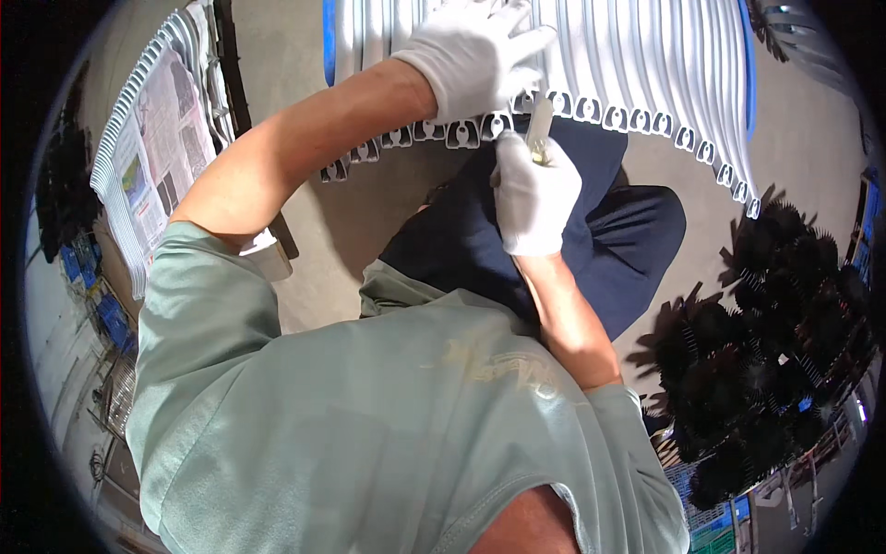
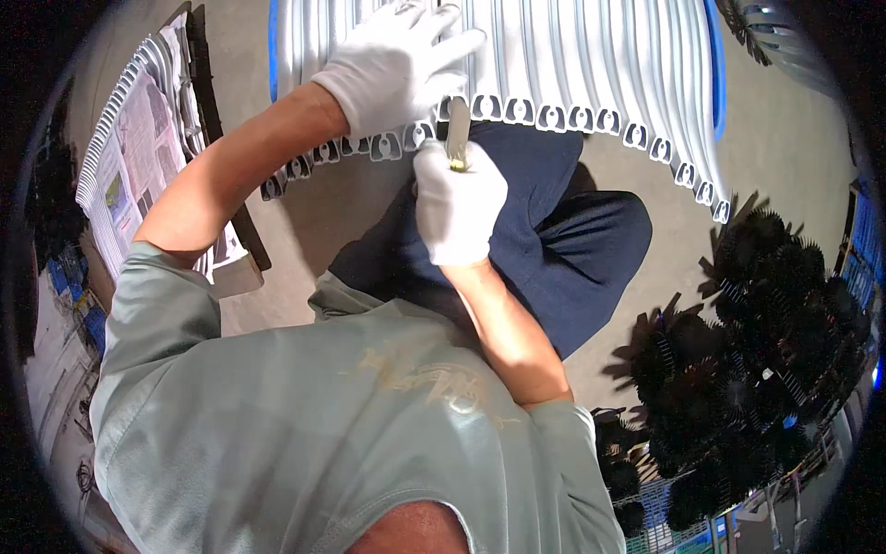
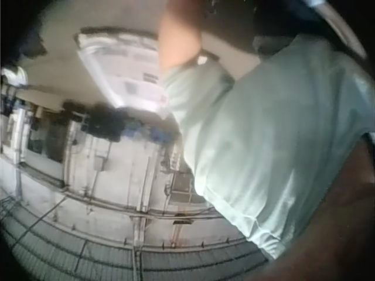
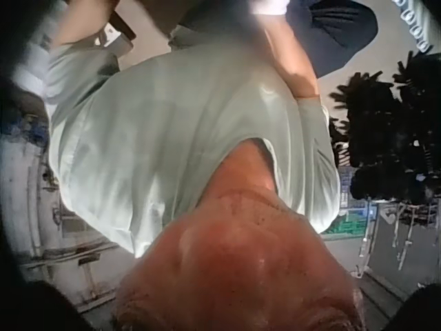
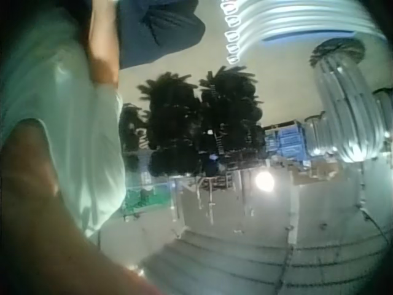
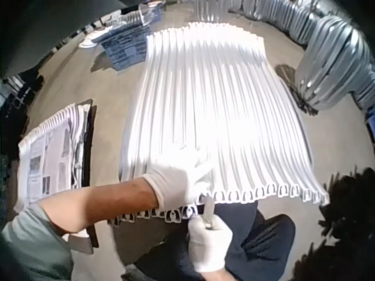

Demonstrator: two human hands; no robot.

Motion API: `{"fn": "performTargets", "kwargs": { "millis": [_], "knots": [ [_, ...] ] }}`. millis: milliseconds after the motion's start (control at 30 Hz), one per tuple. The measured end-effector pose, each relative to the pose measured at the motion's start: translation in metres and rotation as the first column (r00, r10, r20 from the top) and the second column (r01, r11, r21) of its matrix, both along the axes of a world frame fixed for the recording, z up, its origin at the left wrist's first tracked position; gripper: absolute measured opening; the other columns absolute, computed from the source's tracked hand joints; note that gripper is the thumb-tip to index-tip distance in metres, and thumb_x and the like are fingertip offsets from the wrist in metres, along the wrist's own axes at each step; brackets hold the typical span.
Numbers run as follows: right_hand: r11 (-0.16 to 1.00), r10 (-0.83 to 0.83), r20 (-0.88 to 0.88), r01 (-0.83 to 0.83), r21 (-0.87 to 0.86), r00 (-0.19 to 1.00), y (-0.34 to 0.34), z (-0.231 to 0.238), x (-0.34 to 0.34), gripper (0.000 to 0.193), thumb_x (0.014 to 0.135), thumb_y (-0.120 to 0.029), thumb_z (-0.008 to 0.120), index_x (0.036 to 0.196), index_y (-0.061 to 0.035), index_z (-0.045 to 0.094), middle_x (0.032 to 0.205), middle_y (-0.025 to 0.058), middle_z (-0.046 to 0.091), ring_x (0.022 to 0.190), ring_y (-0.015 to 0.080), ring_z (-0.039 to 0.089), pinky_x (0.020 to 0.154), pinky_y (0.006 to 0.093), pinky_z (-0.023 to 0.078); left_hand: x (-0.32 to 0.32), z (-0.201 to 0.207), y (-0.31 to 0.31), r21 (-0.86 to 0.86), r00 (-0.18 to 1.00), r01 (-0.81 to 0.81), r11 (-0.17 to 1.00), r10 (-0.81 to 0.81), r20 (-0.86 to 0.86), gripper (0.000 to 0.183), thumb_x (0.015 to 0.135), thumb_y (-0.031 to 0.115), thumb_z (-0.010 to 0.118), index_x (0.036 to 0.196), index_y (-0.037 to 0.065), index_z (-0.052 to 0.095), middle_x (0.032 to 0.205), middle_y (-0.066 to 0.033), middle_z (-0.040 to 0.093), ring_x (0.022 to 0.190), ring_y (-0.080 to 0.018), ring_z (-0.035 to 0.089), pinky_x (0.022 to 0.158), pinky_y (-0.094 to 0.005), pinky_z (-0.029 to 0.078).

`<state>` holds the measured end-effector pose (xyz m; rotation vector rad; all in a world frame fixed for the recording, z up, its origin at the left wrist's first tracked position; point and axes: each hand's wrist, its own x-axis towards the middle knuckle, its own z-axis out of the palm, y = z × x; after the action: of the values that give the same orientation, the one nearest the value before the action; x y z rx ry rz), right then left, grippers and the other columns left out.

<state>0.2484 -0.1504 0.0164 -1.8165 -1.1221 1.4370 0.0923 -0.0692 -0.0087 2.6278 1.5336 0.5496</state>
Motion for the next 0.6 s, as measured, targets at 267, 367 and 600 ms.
{"fn": "performTargets", "kwargs": {
  "millis": [267,367,600],
  "knots": [
    [0.998,-0.029,-0.222,0.014,-0.069,0.975,0.001,0.009,0.026,0.026,0.094,-0.020,0.061,0.074,-0.0050,0.060,0.052,0.0014,0.050,0.043,0.0092,0.041,0.044,0.0218,0.032,-0.009,0.007,0.032,-0.549,0.947,-0.087,0.831,0.241,0.214,0.061,0.095,0.043,0.047,0.143,0.005,0.046,0.145,-0.0216,0.045,0.131,-0.0370,0.044,0.115,-0.0499,0.028],
    [0.988,-0.074,-0.373,0.017,-0.155,0.925,0.008,0.007,0.029,0.026,0.095,-0.021,0.060,0.074,-0.0065,0.058,0.052,0.0009,0.049,0.043,0.0085,0.040,0.043,0.0210,0.030,-0.014,0.014,0.044,-0.677,0.907,-0.163,0.718,0.378,0.184,0.069,0.097,0.051,0.040,0.152,0.010,0.036,0.158,-0.0186,0.031,0.145,-0.0363,0.029,0.121,-0.0502,0.018],
    [0.969,0.195,-0.265,-0.228,-0.098,0.944,0.016,0.004,0.019,0.028,0.095,-0.021,0.061,0.071,-0.0070,0.056,0.052,0.0006,0.049,0.042,0.0081,0.039,0.042,0.0209,0.029,-0.015,-0.037,0.057,-0.623,0.927,0.031,0.782,0.210,0.311,0.070,0.097,0.052,0.037,0.154,0.013,0.032,0.161,-0.0166,0.025,0.148,-0.0356,0.021,0.123,-0.0503,0.011]
  ]
}}
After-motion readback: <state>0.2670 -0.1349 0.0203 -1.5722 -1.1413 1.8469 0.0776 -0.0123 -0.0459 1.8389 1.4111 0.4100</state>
